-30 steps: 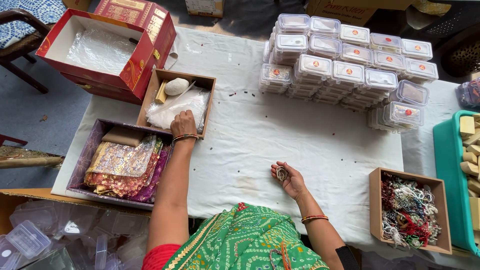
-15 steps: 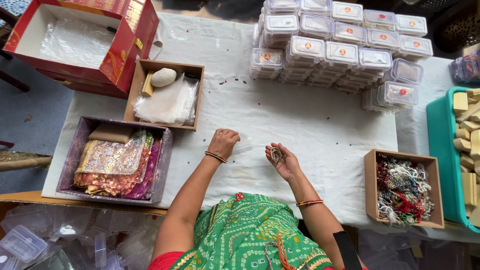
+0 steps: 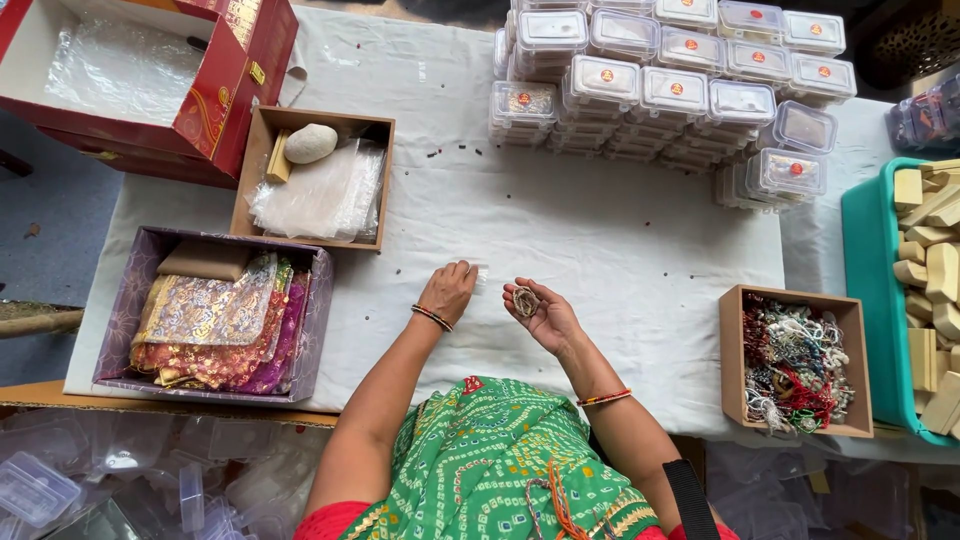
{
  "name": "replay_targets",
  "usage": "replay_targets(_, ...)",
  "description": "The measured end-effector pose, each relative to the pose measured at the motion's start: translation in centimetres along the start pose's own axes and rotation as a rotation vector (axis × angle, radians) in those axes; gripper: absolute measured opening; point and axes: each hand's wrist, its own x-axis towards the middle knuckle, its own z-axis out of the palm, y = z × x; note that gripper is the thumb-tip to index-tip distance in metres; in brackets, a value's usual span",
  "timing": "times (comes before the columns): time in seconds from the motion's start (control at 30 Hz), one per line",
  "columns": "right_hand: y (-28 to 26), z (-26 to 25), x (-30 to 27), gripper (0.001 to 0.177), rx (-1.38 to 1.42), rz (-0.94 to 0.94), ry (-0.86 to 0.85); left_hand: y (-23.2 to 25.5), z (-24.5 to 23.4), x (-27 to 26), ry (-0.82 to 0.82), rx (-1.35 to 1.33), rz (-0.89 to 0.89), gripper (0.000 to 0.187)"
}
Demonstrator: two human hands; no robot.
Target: The person picks up beaded bracelets from a box, places them into small clear plastic bags, and wraps them in decorative paper. They then place the wrapped items into small plastic containers and stack them on the table.
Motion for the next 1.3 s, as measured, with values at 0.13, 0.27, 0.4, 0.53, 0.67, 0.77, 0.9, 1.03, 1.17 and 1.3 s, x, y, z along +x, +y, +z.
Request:
replay_targets(0.13,0.5,0.8,0.1,0.035,-0.014,0.014,-0.024,-0.6,0.5,-0.6,0.007,-0.082,0.036,0.035)
replay_targets(0.27,1.2,1.1,0.9,0.034,-0.099,0.037,-0.021,0.4,1.0,-0.3,-0.002,-0.295,-0.172,0.022)
replay_targets(0.4,2.3,0.8,2.3,0.027,-0.293,0.010,0.037,2.9,-2.6,1.3,-0.049,-0.563,-0.471,0.020)
replay_targets(0.53,2.5,0.9,2.7,0.020,-0.333,-0.020,0.072,3.6,-3.0,1.8,-0.099,-0.655,-0.547,0.024)
replay_targets(0.67,2.1,0.5,2.8,0.018,-0.302,-0.078,0.041,3.8,-3.3,2.1,-0.081,-0.909,-0.749,0.020)
replay_targets(0.77,2.1,0.3,2.7,0.016,-0.303,-0.087,0.041,4.2,-4.4,2.4,-0.114,-0.867,-0.774,0.011)
replay_targets(0.9,2.6,0.5,2.4,0.013,-0.357,-0.071,0.037,5.3,-4.4,2.1,0.073,-0.437,-0.548,0.011)
replay_targets(1.03,2.8,1.1,1.5,0.016,-0.321,-0.126,0.055,5.4,-6.1,2.2,0.148,-0.383,-0.486,0.020)
replay_targets(1.17,2.4,2.5,0.0,0.032,-0.017,-0.158,0.030,5.6,-6.8,2.1,0.229,-0.318,-0.394,0.024)
replay_targets(1.3,1.5,5.5,-2.3,0.056,0.087,-0.039,0.025,6.1,-5.8,1.6,0.243,-0.428,-0.319,0.025)
